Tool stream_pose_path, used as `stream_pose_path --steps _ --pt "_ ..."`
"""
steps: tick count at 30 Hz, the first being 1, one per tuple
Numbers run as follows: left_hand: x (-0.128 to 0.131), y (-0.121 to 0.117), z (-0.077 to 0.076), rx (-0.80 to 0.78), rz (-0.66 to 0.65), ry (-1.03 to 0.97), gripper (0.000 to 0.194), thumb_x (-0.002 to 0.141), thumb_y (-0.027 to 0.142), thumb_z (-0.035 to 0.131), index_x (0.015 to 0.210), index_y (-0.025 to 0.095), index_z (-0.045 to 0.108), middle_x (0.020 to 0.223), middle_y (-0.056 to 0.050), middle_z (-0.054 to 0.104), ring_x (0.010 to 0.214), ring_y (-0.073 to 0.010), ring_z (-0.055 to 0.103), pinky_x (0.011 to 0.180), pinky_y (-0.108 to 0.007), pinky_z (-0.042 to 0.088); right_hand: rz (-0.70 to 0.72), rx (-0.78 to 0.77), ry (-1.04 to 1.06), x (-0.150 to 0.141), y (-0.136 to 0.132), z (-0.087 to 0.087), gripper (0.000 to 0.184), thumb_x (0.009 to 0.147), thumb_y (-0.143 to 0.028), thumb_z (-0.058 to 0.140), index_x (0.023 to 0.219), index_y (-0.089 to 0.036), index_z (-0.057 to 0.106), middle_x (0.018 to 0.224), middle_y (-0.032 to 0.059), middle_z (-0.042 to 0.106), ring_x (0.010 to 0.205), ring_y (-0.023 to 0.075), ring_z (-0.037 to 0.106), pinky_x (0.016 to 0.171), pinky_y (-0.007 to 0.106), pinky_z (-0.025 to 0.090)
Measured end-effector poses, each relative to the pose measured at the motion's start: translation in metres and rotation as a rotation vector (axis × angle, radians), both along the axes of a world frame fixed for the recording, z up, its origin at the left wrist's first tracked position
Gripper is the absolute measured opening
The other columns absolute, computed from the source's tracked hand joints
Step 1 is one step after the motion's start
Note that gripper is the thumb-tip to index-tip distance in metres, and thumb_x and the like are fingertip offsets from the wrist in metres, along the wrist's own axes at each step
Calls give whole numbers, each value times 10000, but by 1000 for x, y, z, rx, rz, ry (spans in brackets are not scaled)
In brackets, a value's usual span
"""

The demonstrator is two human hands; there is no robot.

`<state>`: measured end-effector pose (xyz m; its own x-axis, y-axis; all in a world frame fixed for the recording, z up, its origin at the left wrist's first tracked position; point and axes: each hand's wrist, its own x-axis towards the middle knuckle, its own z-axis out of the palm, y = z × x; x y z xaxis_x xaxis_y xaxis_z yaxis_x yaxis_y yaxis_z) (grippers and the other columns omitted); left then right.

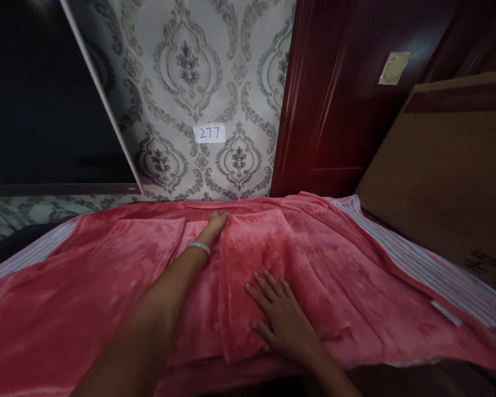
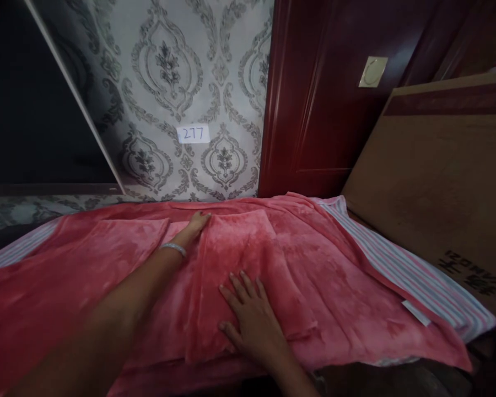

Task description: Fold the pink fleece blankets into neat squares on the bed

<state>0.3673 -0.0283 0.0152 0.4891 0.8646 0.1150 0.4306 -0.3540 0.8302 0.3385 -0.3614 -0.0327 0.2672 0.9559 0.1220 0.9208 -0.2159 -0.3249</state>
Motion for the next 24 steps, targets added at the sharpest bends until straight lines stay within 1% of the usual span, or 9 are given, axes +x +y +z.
stream_pose_path --steps 3,6,11,13,16,18,20,22,24 --pt "11 4 -6 49 21 43 376 907 236 603 1273 148 612 1248 -137 708 1088 -208 686 907 -275 515 -1 19 10 1 -1 -2 706 956 -560 554 1591 -391 297 1678 6 230 1552 299 173 1243 598 156" --pt "13 7 -10 119 56 122 334 936 193 519 1252 152 620 1279 -149 687 1172 -235 651 963 -318 498 0 24 29 1 -1 -1 691 969 -555 530 1595 -400 281 1680 -10 222 1556 288 160 1250 585 151" --pt "10 14 -10 168 -15 281 211 881 196 578 1052 159 696 1057 -149 748 1054 -284 689 916 -369 521 -10 6 77 -2 -2 3 683 971 -556 527 1593 -389 298 1684 -14 202 1563 288 120 1252 590 132" --pt "10 12 -4 209 -20 300 278 878 214 576 1125 140 681 1128 -177 726 1085 -296 675 931 -380 517 19 -16 105 1 -4 7 687 958 -542 556 1585 -386 321 1679 -7 222 1559 299 142 1244 602 154" --pt "8 -1 8 343 -36 279 464 888 259 565 1332 125 584 1408 -212 580 1313 -330 537 1079 -432 434 67 68 149 22 -2 20 585 982 -454 527 1547 -337 428 1615 38 384 1502 285 325 1216 549 289" --pt "6 -17 13 487 -137 288 526 902 305 555 1401 142 534 1507 -190 498 1419 -331 428 1161 -455 353 15 246 137 49 12 35 516 1014 -389 444 1514 -274 493 1534 78 503 1423 267 456 1180 503 373" --pt "5 -35 13 584 -252 346 565 927 380 526 1441 144 500 1558 -184 449 1473 -339 356 1197 -491 297 -92 401 76 84 38 52 518 1022 -383 402 1508 -234 503 1508 95 531 1407 276 476 1178 517 377" --pt "3 -49 8 598 -306 422 632 949 471 483 1487 140 450 1608 -194 381 1514 -359 283 1216 -537 240 -197 421 34 118 73 67 547 1017 -389 396 1521 -194 481 1530 110 503 1441 280 430 1201 518 341" --pt "0 -58 -1 612 -311 480 708 954 548 451 1526 134 405 1639 -204 320 1541 -378 211 1232 -565 170 -322 340 7 144 109 73 587 1012 -390 402 1543 -143 436 1565 146 449 1479 301 366 1210 527 313"
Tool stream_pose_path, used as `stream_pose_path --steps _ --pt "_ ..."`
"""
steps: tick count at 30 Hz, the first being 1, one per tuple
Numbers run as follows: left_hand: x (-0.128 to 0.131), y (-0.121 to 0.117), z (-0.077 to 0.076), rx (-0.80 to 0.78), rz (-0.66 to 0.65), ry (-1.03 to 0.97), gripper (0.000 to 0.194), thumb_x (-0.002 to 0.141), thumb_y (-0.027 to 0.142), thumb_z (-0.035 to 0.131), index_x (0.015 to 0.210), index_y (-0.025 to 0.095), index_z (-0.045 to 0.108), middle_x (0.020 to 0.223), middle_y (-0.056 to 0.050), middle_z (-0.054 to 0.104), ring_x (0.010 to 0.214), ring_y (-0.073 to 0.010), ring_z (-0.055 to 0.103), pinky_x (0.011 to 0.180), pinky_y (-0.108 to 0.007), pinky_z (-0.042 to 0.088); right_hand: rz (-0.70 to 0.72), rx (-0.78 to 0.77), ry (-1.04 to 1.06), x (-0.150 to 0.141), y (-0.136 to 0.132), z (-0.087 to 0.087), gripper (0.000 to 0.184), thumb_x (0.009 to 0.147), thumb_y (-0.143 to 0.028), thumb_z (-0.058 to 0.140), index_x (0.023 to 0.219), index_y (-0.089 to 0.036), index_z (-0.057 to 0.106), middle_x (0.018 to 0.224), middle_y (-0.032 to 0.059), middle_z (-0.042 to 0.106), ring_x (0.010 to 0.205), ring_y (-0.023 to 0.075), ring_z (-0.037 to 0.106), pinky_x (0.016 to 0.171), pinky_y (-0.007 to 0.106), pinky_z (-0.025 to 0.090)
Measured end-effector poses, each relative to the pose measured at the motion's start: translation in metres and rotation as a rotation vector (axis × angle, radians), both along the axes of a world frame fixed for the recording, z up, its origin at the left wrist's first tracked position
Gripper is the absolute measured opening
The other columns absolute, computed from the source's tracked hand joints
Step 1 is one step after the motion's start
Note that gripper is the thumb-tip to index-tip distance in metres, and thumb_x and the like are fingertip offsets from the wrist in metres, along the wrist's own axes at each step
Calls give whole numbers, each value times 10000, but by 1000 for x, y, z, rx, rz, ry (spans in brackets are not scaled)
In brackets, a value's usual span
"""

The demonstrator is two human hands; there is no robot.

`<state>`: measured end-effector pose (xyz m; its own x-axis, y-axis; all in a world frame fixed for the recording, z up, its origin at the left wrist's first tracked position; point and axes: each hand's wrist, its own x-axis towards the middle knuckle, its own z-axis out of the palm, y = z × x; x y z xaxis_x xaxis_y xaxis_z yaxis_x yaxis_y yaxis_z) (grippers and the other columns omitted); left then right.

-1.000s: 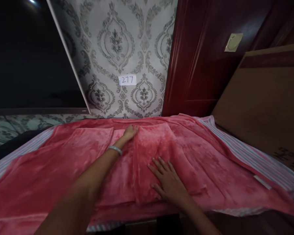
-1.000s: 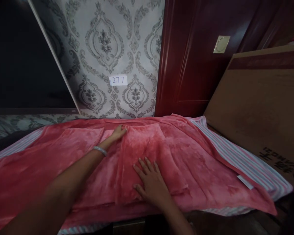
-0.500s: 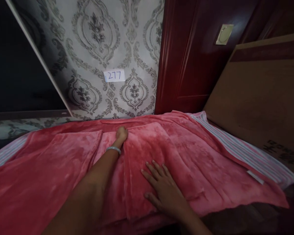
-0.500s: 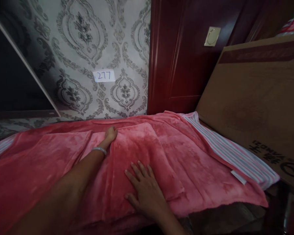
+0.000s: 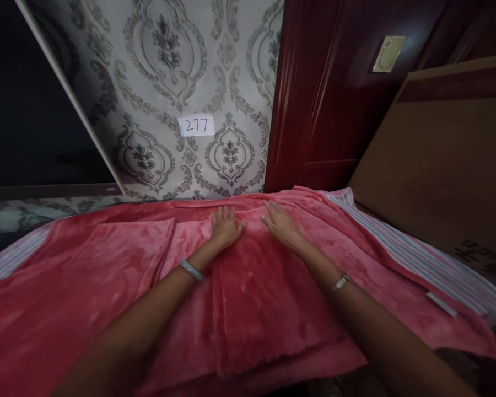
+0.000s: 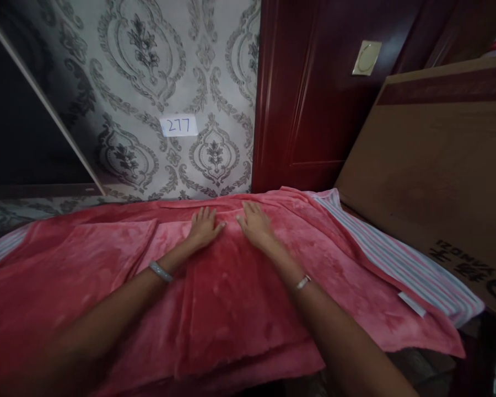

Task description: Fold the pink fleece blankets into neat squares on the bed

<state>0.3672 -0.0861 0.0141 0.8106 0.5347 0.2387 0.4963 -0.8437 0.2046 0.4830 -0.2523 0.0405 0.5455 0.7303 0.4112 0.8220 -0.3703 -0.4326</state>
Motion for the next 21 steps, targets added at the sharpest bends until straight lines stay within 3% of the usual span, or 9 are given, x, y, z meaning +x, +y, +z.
stream_pose_path --steps 2,4,7,10,21 --pt "-4 -2 -11 29 13 48 760 947 593 438 1545 125 387 1640 -219 308 1546 -395 187 1236 -582 133 -85 -120 2 15 26 -6 598 1022 -420 394 1564 -168 399 1622 143 355 1517 325 276 1207 582 273" --pt "-9 -1 -21 22 36 109 789 947 620 419 1562 129 366 1639 -226 302 1546 -407 181 1226 -609 138 -123 -249 -3 21 38 -23 576 1036 -455 375 1564 -227 394 1649 115 309 1533 331 225 1197 632 239" --pt "-12 1 -28 -7 44 164 823 946 658 388 1581 138 333 1650 -230 270 1551 -406 161 1220 -618 146 -140 -359 18 24 36 -55 553 1051 -490 334 1553 -266 396 1656 84 303 1535 315 216 1181 635 257" --pt "-11 2 -28 -12 38 163 847 936 682 390 1580 135 335 1652 -237 259 1554 -403 148 1228 -600 127 -139 -355 41 28 31 -73 568 1051 -513 319 1555 -260 387 1669 77 270 1536 318 202 1166 646 272" --pt "-12 0 -28 -22 52 179 901 929 709 371 1597 111 280 1659 -222 251 1558 -382 149 1242 -569 134 -144 -400 50 32 33 -70 566 1054 -483 273 1573 -273 355 1677 51 253 1543 294 186 1170 629 293"
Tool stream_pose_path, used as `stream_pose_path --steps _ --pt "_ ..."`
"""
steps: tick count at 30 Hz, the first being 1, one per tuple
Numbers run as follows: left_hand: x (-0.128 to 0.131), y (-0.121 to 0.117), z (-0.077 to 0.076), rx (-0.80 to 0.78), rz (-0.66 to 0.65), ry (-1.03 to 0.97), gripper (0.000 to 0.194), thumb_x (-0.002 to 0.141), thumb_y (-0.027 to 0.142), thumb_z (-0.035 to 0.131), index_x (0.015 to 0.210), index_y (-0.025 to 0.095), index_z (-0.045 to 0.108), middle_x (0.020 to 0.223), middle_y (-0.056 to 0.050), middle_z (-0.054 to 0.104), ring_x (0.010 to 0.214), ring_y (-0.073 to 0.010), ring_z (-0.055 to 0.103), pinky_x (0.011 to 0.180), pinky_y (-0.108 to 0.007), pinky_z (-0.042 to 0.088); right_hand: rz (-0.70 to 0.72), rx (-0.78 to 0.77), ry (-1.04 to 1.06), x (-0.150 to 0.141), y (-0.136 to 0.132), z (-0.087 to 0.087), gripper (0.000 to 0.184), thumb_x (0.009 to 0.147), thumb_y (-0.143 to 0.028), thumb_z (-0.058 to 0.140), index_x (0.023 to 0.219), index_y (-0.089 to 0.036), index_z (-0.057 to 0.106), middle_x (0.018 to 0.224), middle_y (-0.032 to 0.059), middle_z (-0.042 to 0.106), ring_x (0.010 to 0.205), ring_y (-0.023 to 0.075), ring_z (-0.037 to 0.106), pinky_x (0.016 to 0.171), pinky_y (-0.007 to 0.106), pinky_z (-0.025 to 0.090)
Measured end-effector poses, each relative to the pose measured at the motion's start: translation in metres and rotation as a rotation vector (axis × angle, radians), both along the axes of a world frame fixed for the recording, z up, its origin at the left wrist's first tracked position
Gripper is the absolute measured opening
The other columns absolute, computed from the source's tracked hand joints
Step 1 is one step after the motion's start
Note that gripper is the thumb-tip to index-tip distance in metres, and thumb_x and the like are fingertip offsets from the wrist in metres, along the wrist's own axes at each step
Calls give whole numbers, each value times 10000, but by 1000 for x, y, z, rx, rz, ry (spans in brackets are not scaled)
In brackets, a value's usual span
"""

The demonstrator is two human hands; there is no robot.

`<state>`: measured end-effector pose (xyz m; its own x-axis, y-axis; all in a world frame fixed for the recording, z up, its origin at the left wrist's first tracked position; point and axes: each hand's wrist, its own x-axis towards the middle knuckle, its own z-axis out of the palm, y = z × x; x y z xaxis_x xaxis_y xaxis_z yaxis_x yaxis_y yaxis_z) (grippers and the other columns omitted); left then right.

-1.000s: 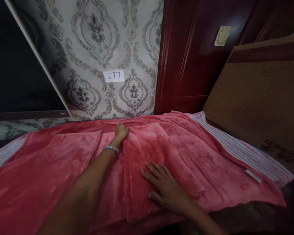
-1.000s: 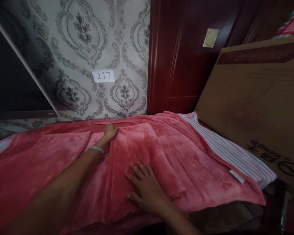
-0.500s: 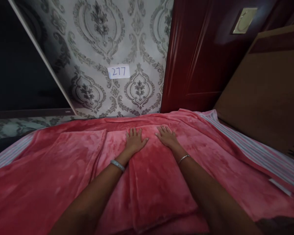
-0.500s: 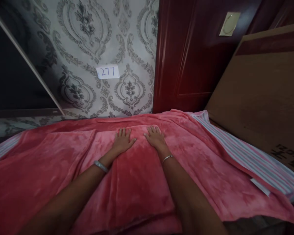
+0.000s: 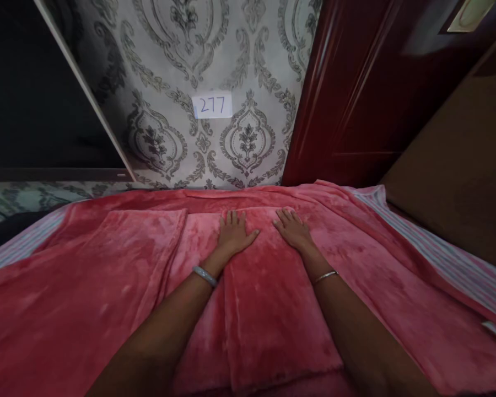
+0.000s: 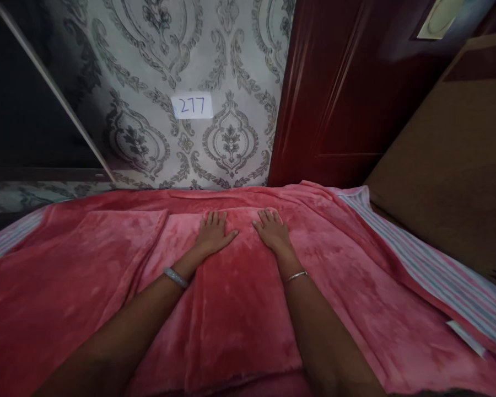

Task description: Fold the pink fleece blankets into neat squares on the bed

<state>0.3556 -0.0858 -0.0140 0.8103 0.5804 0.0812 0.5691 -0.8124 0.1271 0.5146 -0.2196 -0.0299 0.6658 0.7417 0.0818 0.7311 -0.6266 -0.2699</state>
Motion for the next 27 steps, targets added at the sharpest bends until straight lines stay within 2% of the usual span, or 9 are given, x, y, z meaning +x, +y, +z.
stream_pose_path --steps 5,7,10,13,17,19,21,23,27 --pt "-1 0 1 -2 -3 -17 907 925 712 391 1589 101 297 1656 -227 255 1556 -385 156 1245 -568 130 -3 -30 4 1 0 1 565 1059 -472 232 1581 -284 337 1684 16 231 1550 280 169 1167 619 316" --pt "-2 2 1 -25 -9 -69 845 944 664 405 1577 110 325 1650 -211 288 1551 -373 188 1246 -560 149 -4 -23 -10 2 -2 2 555 1062 -459 224 1575 -289 350 1682 17 241 1546 274 187 1169 602 324" --pt "-4 10 -1 -89 7 -207 602 1016 440 341 1533 138 404 1618 -159 382 1521 -294 296 1232 -492 248 -21 -43 -29 -1 -3 10 542 1064 -435 234 1562 -278 379 1675 30 262 1538 288 214 1173 613 309" --pt "-6 17 -4 -98 4 -304 510 987 234 339 1473 156 474 1561 -131 469 1473 -249 378 1201 -454 320 -26 -75 -75 -15 5 28 533 1064 -393 253 1551 -241 408 1658 70 301 1530 314 230 1183 633 261" --pt "-6 19 -7 -58 -41 -306 525 943 148 355 1455 141 474 1535 -142 491 1453 -245 397 1201 -478 323 198 -70 -120 -48 34 45 528 1051 -314 295 1567 -253 388 1668 65 275 1544 281 199 1214 570 223" --pt "-6 18 -6 -47 -38 -264 518 944 150 351 1445 120 479 1540 -156 482 1461 -252 387 1209 -490 310 326 -80 -91 -62 49 42 547 1043 -304 303 1587 -270 348 1668 48 276 1540 264 216 1215 552 232" --pt "-5 15 -4 -33 -28 -196 516 944 163 358 1440 99 487 1558 -172 458 1481 -278 358 1209 -519 303 381 -93 -67 -67 57 33 561 1041 -331 301 1599 -268 320 1663 43 288 1533 258 239 1219 541 224" --pt "-5 13 -2 -4 -20 -142 533 949 177 354 1459 77 470 1579 -190 426 1499 -302 326 1209 -545 294 336 -107 -61 -59 54 25 575 1041 -401 306 1597 -253 326 1667 51 276 1535 268 232 1227 545 193" --pt "-4 9 0 34 -1 -99 564 953 192 335 1496 74 431 1600 -191 397 1511 -311 305 1212 -552 286 76 -148 -48 -19 26 16 618 1041 -520 282 1585 -236 350 1677 67 245 1547 287 185 1224 568 163"
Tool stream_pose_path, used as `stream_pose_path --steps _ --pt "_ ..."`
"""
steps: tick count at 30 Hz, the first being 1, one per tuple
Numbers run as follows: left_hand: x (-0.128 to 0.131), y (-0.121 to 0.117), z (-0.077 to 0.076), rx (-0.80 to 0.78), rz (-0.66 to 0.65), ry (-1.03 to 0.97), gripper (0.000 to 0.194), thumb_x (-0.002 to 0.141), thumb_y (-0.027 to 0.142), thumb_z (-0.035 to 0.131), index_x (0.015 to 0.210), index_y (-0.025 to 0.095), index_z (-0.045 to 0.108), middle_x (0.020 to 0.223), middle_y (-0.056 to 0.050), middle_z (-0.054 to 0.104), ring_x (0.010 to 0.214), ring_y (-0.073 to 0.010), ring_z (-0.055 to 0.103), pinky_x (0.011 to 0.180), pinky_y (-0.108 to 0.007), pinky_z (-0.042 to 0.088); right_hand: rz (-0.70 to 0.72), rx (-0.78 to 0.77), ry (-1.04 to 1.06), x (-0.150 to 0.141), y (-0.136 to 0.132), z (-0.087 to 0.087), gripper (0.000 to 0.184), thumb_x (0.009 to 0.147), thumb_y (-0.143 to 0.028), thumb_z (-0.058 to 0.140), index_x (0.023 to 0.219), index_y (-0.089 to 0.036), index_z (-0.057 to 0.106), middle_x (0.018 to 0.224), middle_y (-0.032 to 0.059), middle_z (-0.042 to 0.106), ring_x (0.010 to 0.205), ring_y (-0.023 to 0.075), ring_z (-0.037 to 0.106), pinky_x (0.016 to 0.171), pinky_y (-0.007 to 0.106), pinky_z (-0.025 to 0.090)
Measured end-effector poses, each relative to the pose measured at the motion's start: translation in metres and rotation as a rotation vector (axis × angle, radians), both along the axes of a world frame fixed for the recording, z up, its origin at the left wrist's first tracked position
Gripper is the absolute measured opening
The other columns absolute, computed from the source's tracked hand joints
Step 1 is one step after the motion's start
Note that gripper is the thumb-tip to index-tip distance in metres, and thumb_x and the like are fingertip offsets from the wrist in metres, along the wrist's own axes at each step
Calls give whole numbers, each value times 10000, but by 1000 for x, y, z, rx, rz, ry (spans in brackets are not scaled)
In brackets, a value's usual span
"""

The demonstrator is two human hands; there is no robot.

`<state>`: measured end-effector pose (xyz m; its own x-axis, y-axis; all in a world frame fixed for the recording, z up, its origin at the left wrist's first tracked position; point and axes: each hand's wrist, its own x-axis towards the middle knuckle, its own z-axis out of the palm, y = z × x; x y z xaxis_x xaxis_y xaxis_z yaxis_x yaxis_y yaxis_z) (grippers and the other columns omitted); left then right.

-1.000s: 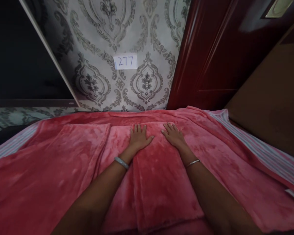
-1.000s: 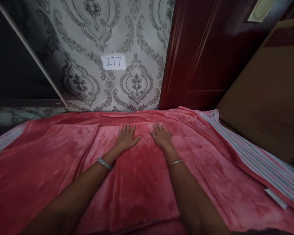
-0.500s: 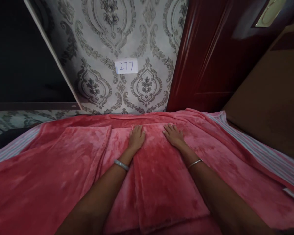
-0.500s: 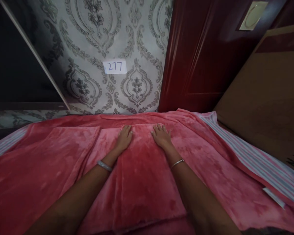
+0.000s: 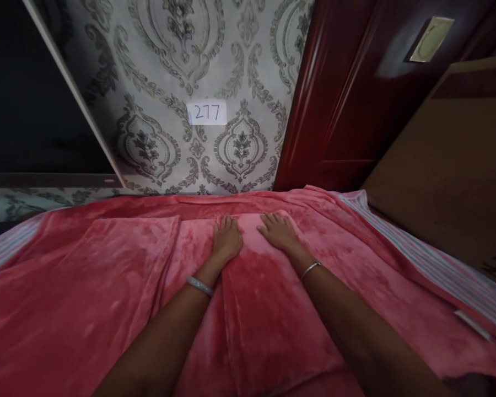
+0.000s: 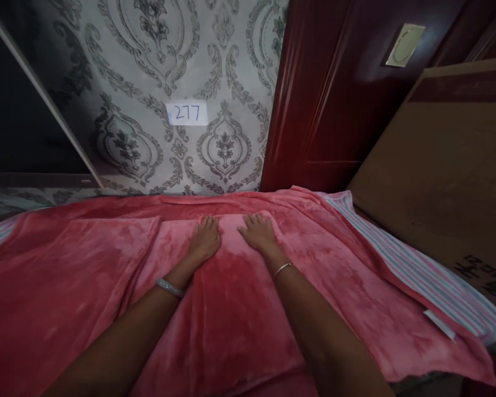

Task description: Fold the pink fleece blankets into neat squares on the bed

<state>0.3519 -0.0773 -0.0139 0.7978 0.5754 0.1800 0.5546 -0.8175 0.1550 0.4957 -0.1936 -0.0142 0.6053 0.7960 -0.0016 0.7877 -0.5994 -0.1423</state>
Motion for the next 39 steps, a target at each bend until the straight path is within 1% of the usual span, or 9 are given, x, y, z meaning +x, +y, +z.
stream_pose_path --steps 3,6,16,21,24,27,31,34,39 --pt "0 -2 2 1 11 25 574 949 195 335 1505 83 422 1601 -183 398 1509 -304 311 1213 -538 287 -153 -10 55 26 -20 -3 619 1048 -529 229 1605 -267 295 1697 51 175 1554 285 159 1213 592 181" --pt "1 -3 3 -3 20 41 579 959 204 312 1513 64 409 1607 -187 389 1512 -305 304 1217 -535 279 -194 -1 98 36 -27 -6 624 1049 -520 219 1621 -273 248 1706 49 130 1554 285 165 1222 585 172" --pt "3 0 -1 -11 -4 13 566 977 260 300 1496 69 418 1603 -205 384 1506 -307 310 1214 -546 272 -209 60 141 32 -25 -6 627 1040 -516 263 1618 -275 265 1707 23 128 1550 305 160 1225 580 179" --pt "1 5 15 -125 -29 27 562 986 312 335 1517 142 408 1614 -170 381 1525 -280 285 1217 -537 274 -206 57 173 24 -33 12 628 1043 -482 259 1617 -229 266 1703 93 135 1547 320 170 1204 602 219" --pt "-6 0 28 -167 -1 55 565 989 323 333 1522 151 404 1636 -174 341 1528 -292 286 1195 -565 304 -189 68 179 11 -46 25 616 1052 -443 212 1621 -211 251 1698 120 143 1550 326 155 1186 629 236" --pt "-22 -25 32 -157 -7 34 565 981 281 325 1523 146 404 1646 -185 314 1542 -305 250 1199 -599 275 -69 99 113 -19 -63 31 590 1055 -410 206 1613 -235 285 1693 102 173 1551 306 164 1197 620 218" --pt "-54 -74 17 -61 -158 29 607 960 289 387 1540 110 379 1636 -187 336 1544 -300 246 1241 -544 221 128 83 41 -77 -77 21 564 1043 -351 288 1603 -285 310 1694 62 174 1549 295 179 1202 597 224" --pt "-76 -97 2 34 -180 60 629 961 304 385 1546 74 367 1645 -191 313 1551 -314 219 1256 -530 185 209 75 -9 -111 -78 8 569 1031 -305 320 1598 -260 323 1688 58 199 1550 279 180 1220 576 191" --pt "-91 -101 -5 101 -178 102 639 971 325 363 1546 48 371 1649 -202 291 1553 -327 208 1259 -547 171 192 54 -43 -109 -82 0 581 1044 -427 338 1600 -259 320 1685 45 211 1552 275 173 1236 544 169"
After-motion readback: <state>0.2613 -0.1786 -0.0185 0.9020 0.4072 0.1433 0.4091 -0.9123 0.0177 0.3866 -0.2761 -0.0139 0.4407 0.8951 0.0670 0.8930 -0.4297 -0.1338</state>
